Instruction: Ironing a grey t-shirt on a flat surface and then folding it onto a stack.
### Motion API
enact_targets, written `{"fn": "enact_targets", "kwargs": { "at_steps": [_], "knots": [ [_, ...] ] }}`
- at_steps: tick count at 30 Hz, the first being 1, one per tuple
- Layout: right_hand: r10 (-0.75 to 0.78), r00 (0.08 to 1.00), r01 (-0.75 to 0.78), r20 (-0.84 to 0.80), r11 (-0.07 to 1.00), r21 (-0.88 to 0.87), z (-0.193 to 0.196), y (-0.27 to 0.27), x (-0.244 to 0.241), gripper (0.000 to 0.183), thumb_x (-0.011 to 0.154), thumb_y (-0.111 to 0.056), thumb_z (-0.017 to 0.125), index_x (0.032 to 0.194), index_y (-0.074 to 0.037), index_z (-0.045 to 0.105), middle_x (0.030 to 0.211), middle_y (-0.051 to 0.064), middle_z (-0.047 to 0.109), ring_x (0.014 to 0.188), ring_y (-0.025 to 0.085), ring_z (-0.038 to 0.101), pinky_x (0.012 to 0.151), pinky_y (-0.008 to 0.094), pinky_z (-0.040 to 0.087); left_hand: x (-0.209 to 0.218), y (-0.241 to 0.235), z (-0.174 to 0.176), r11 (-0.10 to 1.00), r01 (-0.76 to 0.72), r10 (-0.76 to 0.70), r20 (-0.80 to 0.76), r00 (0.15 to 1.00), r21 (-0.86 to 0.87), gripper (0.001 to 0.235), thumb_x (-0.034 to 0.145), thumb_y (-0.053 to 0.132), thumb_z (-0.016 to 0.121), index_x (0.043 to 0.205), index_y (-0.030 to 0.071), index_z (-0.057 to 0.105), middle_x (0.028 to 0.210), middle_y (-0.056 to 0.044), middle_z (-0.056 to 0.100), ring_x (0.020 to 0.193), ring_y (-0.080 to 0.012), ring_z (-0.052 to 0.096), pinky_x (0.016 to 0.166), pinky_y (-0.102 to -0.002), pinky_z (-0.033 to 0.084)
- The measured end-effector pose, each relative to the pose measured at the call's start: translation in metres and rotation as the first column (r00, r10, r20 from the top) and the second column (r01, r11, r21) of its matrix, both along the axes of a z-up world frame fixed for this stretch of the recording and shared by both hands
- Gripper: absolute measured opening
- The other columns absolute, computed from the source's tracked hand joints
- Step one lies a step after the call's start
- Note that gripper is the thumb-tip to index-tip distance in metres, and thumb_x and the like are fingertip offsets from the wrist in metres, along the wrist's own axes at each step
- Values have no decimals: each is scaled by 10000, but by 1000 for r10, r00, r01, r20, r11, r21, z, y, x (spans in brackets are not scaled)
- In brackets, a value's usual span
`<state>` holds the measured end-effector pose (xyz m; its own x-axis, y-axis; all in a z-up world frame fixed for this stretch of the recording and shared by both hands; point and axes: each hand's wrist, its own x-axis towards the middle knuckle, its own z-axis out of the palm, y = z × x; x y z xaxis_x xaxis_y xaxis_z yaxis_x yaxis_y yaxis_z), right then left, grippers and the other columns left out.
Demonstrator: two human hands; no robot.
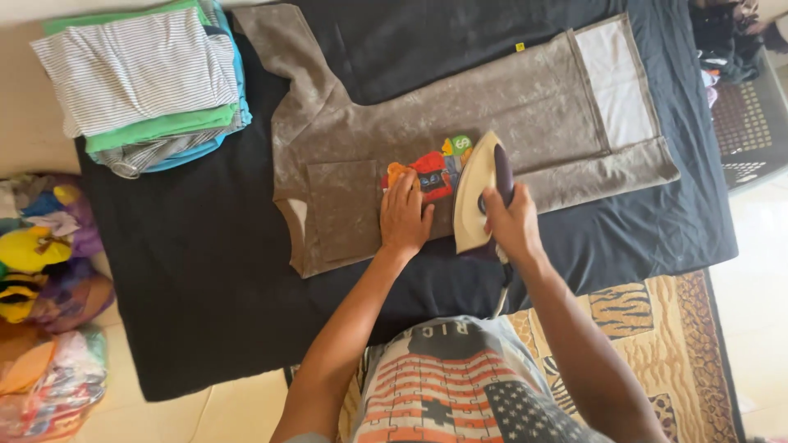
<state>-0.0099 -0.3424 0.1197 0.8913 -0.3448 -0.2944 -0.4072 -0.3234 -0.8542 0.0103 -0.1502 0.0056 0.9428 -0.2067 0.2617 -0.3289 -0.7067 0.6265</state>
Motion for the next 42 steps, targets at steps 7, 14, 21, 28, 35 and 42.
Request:
{"fn": "enact_targets", "kwargs": {
  "at_steps": [7, 14, 21, 28, 35, 42],
  "knots": [
    [45, 988, -49, -150, 999, -20, 5, 25, -41, 429, 945, -356, 676, 1099, 33, 578, 653, 117, 618, 541, 206, 613, 494, 376, 488, -22, 32, 12, 992, -33, 32, 10, 999, 122, 548, 972, 261, 629, 1472, 82, 495, 1639, -161, 370, 1525, -392, 350, 1211, -561, 297],
    [220, 974, -227, -60, 900, -373, -7, 14, -57, 489, 968, -369, 656, 1224, 28, 528, 842, 319, 691, 821, 512, 690, 707, 556, 540, -25, 24, 11, 961, -5, 36, -109, 993, 276, 765, 960, 391, 605, 1588, 52, 330, 1685, -180, 225, 1537, -384, 265, 1205, -592, 244],
    [-6, 993, -48, -115, 884, -466, -31, -102, -41, 496, 982, -412, 661, 1171, 42, 596, 754, 289, 682, 712, 431, 706, 616, 504, 535, -22, 26, 17, 930, 4, 54, -148, 987, 367, 774, 962, 424, 583, 1584, 42, 326, 1692, -163, 212, 1540, -362, 241, 1214, -565, 222],
    [-197, 977, 162, -76, 929, -332, -1, -152, -18, 412, 1026, -353, 664, 953, 45, 588, 654, 119, 635, 558, 199, 613, 499, 381, 464, -25, 24, 14, 924, 2, 34, -88, 996, 382, 769, 960, 422, 597, 1581, 51, 335, 1692, -164, 219, 1546, -355, 237, 1224, -565, 224],
    [-92, 996, 92, -10, 990, 109, -18, -63, -25, 333, 944, -322, 639, 955, 2, 566, 700, 87, 657, 516, 187, 623, 470, 369, 501, -24, 8, 7, 877, -33, 82, -81, 993, 480, 792, 917, 371, 612, 1572, 35, 321, 1680, -194, 215, 1544, -385, 216, 1218, -577, 201],
    [-18, 999, 12, -28, 977, -214, -46, -75, -19, 494, 975, -419, 608, 1108, 41, 486, 755, 262, 702, 620, 367, 716, 643, 498, 555, -20, -37, -9, 907, -85, 94, -1, 996, 413, 767, 971, 459, 538, 1563, 22, 321, 1661, -240, 219, 1514, -437, 219, 1199, -579, 185]
  ]
}}
